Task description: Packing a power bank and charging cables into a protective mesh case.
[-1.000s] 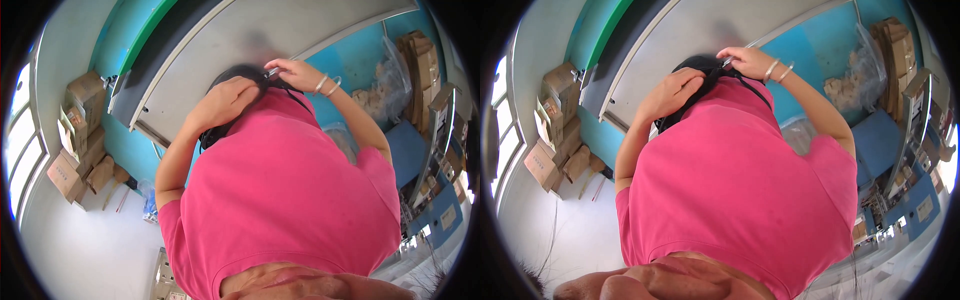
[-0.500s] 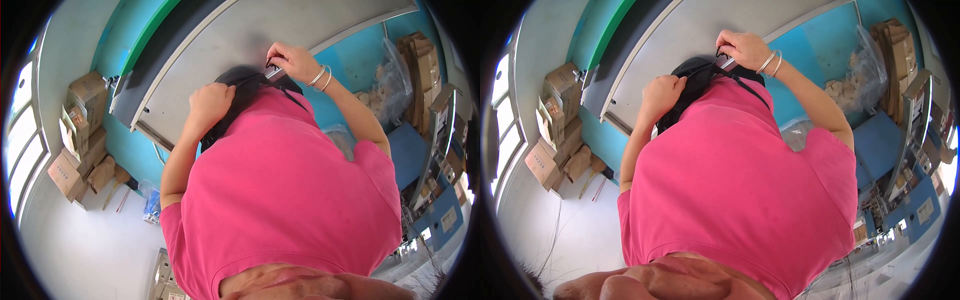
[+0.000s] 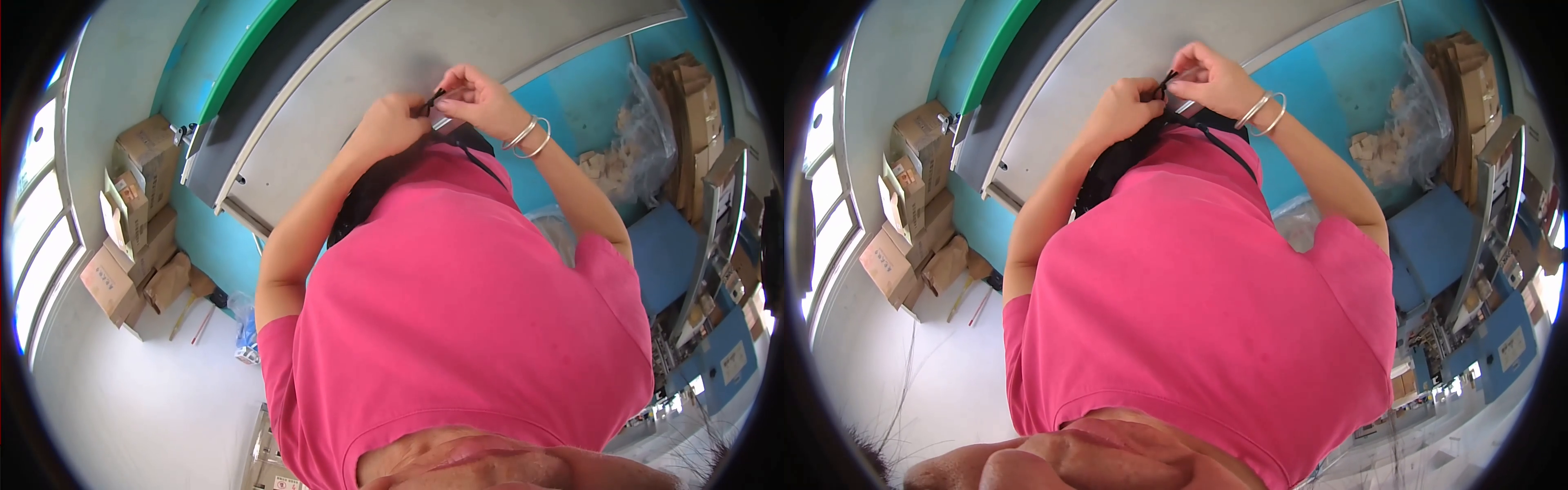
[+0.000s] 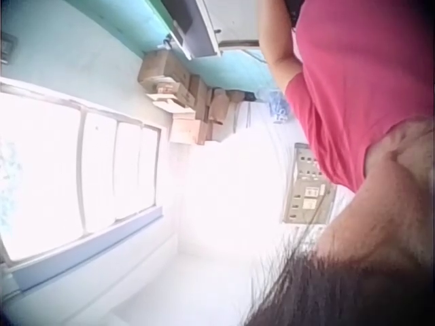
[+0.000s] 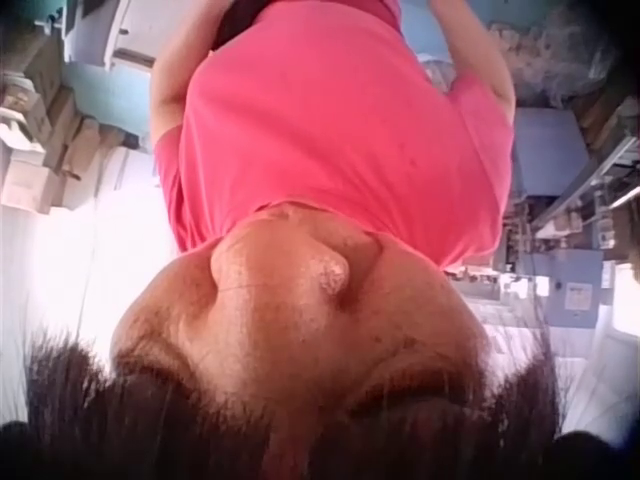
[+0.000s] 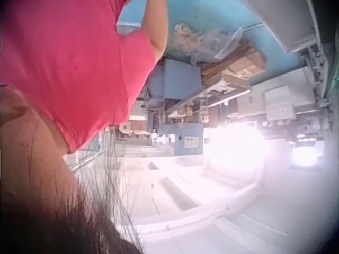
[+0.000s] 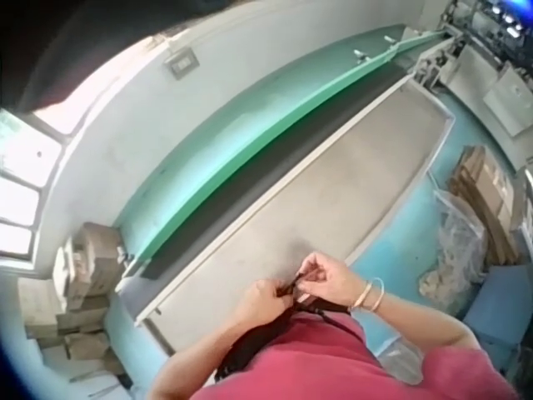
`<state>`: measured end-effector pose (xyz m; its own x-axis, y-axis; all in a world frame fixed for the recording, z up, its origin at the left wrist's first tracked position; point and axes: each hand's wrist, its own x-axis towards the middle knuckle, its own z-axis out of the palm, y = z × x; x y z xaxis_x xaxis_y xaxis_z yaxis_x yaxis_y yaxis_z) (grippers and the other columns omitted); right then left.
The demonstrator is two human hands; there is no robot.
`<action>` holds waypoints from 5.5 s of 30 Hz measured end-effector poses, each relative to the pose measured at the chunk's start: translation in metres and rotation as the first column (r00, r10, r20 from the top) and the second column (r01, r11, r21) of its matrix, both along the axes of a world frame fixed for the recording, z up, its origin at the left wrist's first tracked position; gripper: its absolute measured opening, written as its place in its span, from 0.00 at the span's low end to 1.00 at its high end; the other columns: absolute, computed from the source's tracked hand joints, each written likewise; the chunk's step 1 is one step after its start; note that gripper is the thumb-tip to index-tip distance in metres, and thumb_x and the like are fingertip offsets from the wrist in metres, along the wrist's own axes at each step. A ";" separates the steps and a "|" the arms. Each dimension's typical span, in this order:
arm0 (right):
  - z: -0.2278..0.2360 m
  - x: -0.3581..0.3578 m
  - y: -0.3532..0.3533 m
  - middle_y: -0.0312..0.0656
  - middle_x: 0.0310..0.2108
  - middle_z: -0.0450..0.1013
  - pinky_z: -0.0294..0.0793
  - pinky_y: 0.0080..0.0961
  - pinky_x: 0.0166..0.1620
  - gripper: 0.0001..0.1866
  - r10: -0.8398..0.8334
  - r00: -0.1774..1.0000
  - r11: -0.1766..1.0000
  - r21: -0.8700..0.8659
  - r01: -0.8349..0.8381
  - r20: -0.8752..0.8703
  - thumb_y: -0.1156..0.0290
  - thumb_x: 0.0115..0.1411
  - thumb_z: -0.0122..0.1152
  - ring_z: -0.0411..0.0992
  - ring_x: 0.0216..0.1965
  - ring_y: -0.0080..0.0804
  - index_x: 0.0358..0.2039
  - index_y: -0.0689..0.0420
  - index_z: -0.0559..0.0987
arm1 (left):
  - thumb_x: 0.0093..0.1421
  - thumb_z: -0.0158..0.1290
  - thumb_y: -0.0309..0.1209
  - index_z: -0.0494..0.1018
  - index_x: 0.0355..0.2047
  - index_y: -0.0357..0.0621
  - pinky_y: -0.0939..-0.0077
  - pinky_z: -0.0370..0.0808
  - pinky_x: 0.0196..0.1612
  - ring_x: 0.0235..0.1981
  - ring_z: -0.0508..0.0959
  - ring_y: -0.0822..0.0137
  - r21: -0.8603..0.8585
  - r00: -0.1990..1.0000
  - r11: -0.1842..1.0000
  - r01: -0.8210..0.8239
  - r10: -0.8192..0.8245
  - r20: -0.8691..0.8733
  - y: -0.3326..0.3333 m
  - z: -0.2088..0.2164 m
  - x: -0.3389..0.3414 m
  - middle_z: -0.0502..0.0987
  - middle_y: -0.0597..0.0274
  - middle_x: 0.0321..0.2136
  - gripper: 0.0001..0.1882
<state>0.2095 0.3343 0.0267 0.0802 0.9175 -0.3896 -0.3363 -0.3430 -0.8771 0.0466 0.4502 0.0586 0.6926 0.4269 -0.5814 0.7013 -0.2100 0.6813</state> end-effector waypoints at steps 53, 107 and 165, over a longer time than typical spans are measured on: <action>0.031 -0.014 0.035 0.34 0.29 0.71 0.69 0.19 0.25 0.11 0.463 0.886 0.681 -0.629 -0.375 -0.026 0.60 0.55 0.57 0.68 0.26 0.20 0.30 0.54 0.75 | 0.49 0.52 0.24 0.74 0.28 0.37 0.62 0.72 0.38 0.34 0.76 0.51 0.227 0.999 0.974 0.021 -0.029 0.030 -0.012 0.011 -0.037 0.76 0.50 0.31 0.06; -0.002 -0.034 -0.017 0.35 0.27 0.70 0.72 0.28 0.31 0.07 -0.176 0.397 0.783 0.372 -0.498 0.901 0.77 0.46 0.64 0.71 0.29 0.34 0.26 0.55 0.76 | 0.55 0.51 0.37 0.73 0.28 0.30 0.66 0.69 0.34 0.29 0.73 0.62 0.005 0.899 0.912 -0.410 0.405 -0.169 0.001 0.023 -0.085 0.73 0.51 0.23 0.17; 0.053 -0.089 0.068 0.43 0.30 0.75 0.74 0.32 0.36 0.19 0.447 0.592 0.790 0.015 -0.614 0.670 0.55 0.52 0.66 0.74 0.32 0.38 0.36 0.58 0.78 | 0.53 0.58 0.34 0.76 0.37 0.37 0.67 0.71 0.48 0.43 0.73 0.57 0.101 0.849 0.845 -0.526 0.515 0.116 -0.039 0.041 -0.164 0.74 0.54 0.38 0.14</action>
<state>0.1202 0.4024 0.0798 -0.3118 0.9240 -0.2215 0.4698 -0.0527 -0.8812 -0.1170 0.4110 0.0991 0.3909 0.8025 -0.4508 0.6743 0.0838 0.7337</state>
